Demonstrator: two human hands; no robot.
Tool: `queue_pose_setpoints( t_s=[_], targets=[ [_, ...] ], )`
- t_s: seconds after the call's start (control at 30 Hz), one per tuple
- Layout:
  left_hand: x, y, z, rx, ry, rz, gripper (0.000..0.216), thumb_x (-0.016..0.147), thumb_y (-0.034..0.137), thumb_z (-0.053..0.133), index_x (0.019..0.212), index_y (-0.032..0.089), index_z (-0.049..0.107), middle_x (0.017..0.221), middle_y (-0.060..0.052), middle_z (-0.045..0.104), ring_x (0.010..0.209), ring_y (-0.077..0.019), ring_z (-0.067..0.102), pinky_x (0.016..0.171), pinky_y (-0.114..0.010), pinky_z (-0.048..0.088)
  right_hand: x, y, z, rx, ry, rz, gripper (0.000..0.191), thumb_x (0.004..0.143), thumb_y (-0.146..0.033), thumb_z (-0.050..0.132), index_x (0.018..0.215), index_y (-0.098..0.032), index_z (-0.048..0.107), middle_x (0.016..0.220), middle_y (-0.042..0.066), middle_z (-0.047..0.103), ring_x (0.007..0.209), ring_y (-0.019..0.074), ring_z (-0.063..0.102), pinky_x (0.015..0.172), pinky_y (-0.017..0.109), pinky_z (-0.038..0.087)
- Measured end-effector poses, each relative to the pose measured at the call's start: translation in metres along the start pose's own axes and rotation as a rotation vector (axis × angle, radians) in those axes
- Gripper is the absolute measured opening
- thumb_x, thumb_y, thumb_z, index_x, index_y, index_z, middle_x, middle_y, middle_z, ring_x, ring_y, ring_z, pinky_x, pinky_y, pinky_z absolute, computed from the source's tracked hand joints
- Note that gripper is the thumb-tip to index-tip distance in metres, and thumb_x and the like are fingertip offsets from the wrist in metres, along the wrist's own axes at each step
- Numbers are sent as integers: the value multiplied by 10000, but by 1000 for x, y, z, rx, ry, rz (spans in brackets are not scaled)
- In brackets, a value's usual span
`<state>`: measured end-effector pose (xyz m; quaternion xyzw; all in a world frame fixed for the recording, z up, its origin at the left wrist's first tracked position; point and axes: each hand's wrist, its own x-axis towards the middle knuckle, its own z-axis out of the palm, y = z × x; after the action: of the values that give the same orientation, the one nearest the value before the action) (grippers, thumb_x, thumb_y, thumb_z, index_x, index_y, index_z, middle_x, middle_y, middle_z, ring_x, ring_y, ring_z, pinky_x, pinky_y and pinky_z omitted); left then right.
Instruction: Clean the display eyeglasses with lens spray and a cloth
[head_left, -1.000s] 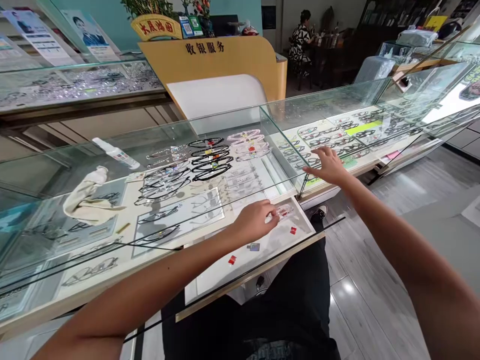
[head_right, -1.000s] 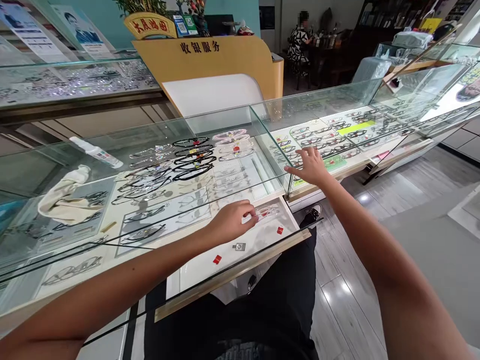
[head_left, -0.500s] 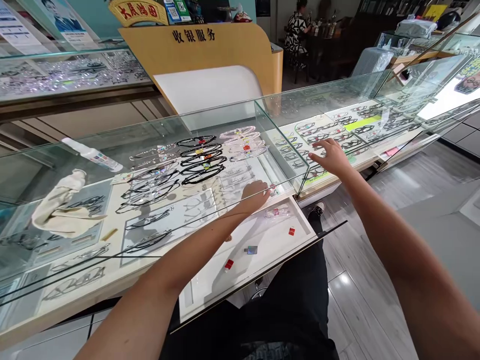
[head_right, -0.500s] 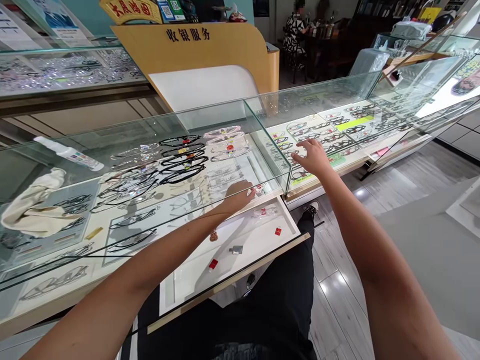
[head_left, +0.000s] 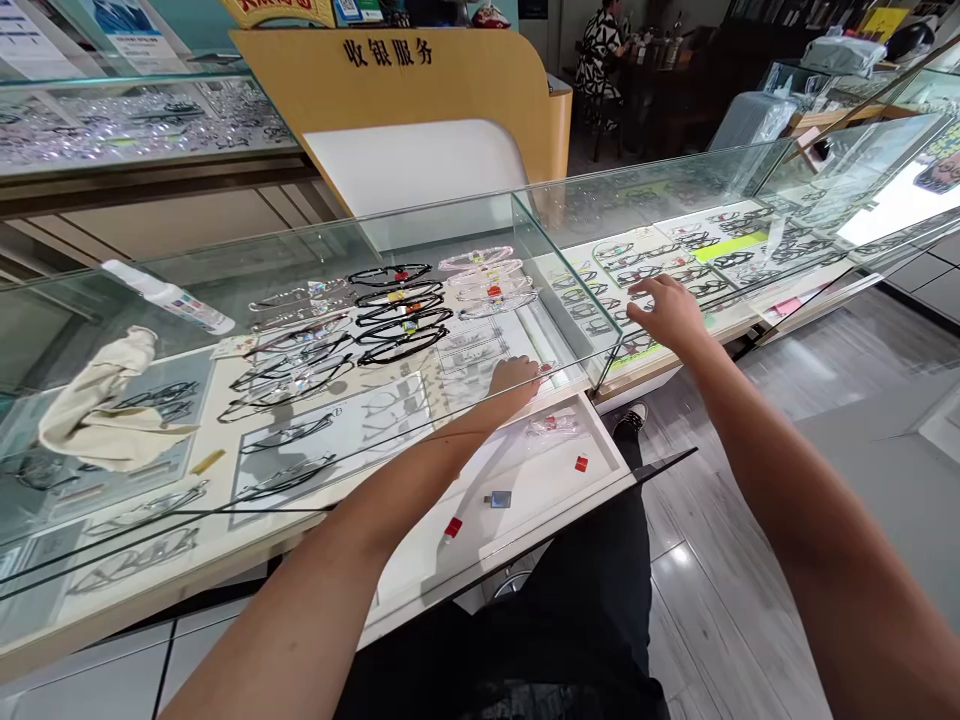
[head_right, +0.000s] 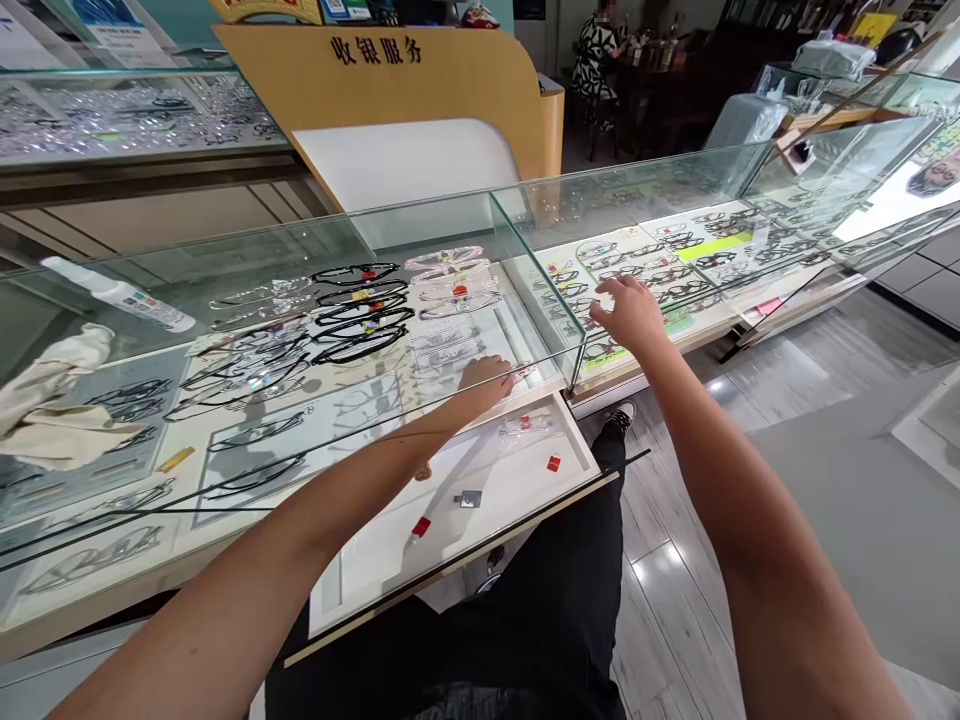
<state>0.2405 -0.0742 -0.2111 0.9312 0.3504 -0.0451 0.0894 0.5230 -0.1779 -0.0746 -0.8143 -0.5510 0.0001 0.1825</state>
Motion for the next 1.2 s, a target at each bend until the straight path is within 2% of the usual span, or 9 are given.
queue_pose_setpoints(
  t_s=[0.3,0.4,0.5,0.6,0.77,0.9,1.03,1.13,1.2],
  targets=[
    [8,3,1,8,-30,-38,352,1122,269,438,1178,140,761,1234,-194,747,1183,-332,696,1001,-456,504,4,-4,5,-5,33,15,503,920,-534,734,1312,-221,774,1417,196,701,1355,466,642,1096,598,541],
    [10,5,2,6,-26,-49,329,1113,281,468,1187,134,752,1246,-201,747,1183,-331,694,1011,-450,501,6,2,4,18,43,14,420,921,-450,693,1269,-238,794,1383,170,730,1276,436,690,1062,573,550],
    [7,6,1,-5,5,-48,332,1103,321,510,1275,129,719,1301,-208,729,1218,-337,680,1034,-451,495,9,14,3,129,65,70,280,956,-371,584,1064,-265,820,1387,117,773,1130,374,748,1026,526,559],
    [-1,10,-3,-21,44,-44,394,1110,353,498,1370,109,667,1346,-225,702,1245,-362,670,1041,-474,492,13,28,4,303,80,150,288,979,-363,515,881,-267,769,1412,73,804,1189,348,750,1065,491,554],
    [-35,27,-17,-78,21,34,410,1099,341,524,1436,140,642,1364,-204,713,1262,-384,684,1044,-496,505,21,45,9,561,29,139,325,972,-409,543,1063,-226,795,1398,98,817,1311,310,712,1166,475,518],
    [-87,50,-37,-181,-51,196,348,1117,411,546,1367,215,689,1344,-95,772,1238,-284,729,1023,-392,539,21,47,6,686,-27,135,402,974,-448,559,1120,-204,843,1336,115,830,1336,311,696,1200,474,491],
    [-130,67,-73,-356,-48,313,341,1132,481,517,1254,243,729,1195,-54,812,1053,-248,768,827,-366,539,15,40,-6,746,-124,83,334,940,-492,626,918,-232,833,1315,107,839,1382,340,673,1245,518,455],
    [-135,62,-107,-368,76,308,314,1124,460,532,1159,237,750,1064,-45,803,932,-238,757,754,-361,496,8,35,-20,767,-243,-5,289,892,-491,693,735,-251,734,1412,84,812,1486,359,613,1297,553,404],
    [-125,50,-130,-285,170,254,302,1115,437,539,1131,227,755,1043,-44,796,922,-240,753,749,-358,487,3,35,-29,775,-309,-37,248,885,-471,704,746,-269,742,1490,40,779,1566,350,551,1352,564,333]
  ],
)
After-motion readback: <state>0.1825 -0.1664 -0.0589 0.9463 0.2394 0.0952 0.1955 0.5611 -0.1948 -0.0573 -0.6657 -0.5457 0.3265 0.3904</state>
